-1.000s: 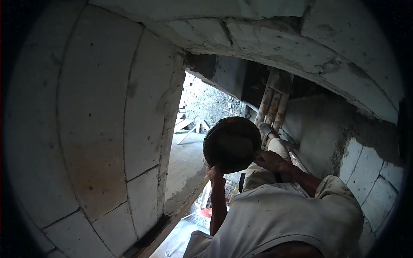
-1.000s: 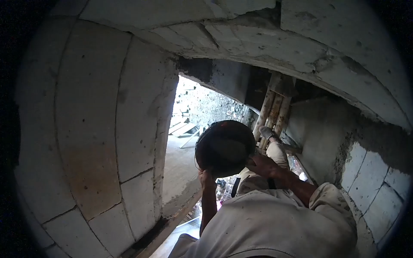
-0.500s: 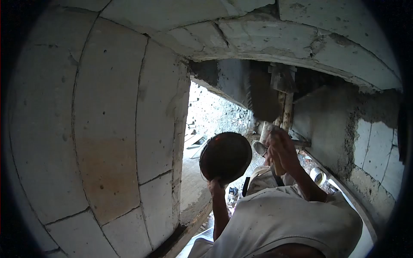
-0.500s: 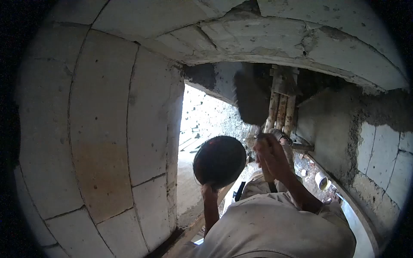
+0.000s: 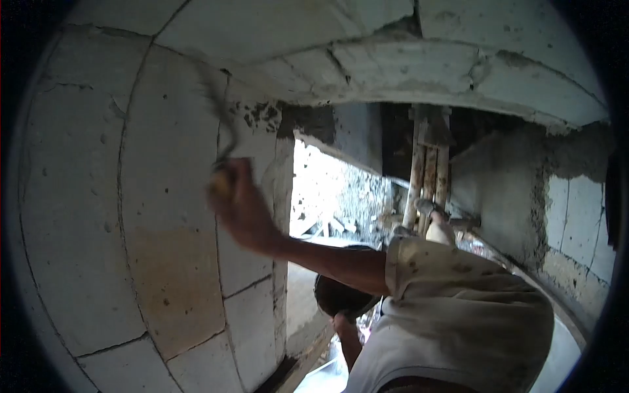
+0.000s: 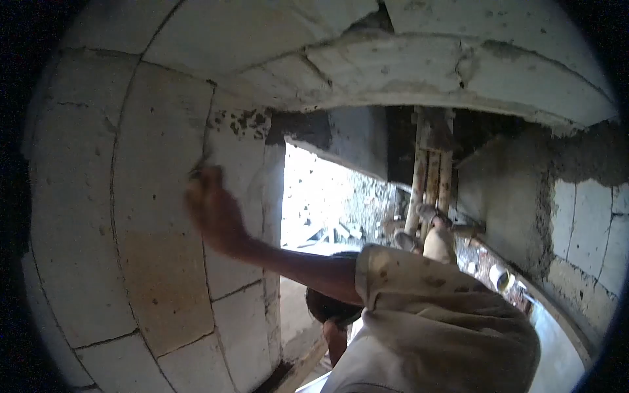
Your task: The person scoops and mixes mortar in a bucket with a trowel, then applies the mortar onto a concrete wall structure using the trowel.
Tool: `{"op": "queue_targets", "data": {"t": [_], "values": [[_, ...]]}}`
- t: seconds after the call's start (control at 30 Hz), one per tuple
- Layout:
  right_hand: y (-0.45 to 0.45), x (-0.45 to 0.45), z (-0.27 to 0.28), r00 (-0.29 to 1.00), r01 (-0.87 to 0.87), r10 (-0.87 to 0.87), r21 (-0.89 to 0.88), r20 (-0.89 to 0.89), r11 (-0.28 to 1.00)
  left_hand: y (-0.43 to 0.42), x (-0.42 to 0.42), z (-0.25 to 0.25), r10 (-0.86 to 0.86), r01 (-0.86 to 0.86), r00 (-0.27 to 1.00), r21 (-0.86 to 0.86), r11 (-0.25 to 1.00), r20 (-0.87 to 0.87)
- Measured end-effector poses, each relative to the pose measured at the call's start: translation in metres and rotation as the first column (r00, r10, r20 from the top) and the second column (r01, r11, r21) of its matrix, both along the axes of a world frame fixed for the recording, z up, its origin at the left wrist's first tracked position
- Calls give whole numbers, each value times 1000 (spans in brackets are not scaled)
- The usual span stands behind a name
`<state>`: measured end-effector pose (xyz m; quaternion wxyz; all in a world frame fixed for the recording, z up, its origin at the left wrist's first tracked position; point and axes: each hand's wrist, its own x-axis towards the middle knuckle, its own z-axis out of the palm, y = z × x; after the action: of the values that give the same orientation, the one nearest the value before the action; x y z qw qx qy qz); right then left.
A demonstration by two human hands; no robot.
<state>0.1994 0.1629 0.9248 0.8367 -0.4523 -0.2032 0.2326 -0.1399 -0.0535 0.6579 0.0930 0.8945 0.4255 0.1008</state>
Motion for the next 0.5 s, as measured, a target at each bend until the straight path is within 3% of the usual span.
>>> {"op": "queue_targets", "data": {"t": [0.03,0.07,0.17,0.2,0.27,0.3,0.33,0.37,0.4,0.43,0.5], "values": [[-26,-12,20,996,-51,47,59,73,997,-7,0,1,-9,12,1000,106,994,-25],[-42,-23,15,995,-52,47,53,86,997,-12,-1,-8,55,-56,998,34,998,11],[-85,-38,-39,937,-325,334,99,-99,940,-13,-4,-37,304,-251,940,-286,925,157],[-104,-28,-71,918,-397,396,-38,-23,917,-9,-4,-45,319,-263,935,-299,917,156],[-162,6,-141,780,-405,569,-485,258,775,-7,-3,-58,348,-285,926,-335,898,148],[-194,22,-163,669,-377,686,-665,286,645,8,29,-39,794,-363,596,-844,396,116],[-221,41,-161,604,-454,796,-802,42,387,23,63,-18,986,-199,-78,-967,-157,-144],[-243,46,-186,475,-311,870,-900,132,306,24,56,-35,997,-188,72,-982,-24,-38],[-260,49,-188,463,-293,886,-939,26,180,24,49,-51,976,-157,203,-981,114,81],[-277,43,-214,444,-313,896,-939,-14,141,27,65,-29,970,-45,190,-985,165,154],[-310,14,-309,186,162,948,-960,258,229,37,58,-50,967,-56,207,-985,160,146]]}}
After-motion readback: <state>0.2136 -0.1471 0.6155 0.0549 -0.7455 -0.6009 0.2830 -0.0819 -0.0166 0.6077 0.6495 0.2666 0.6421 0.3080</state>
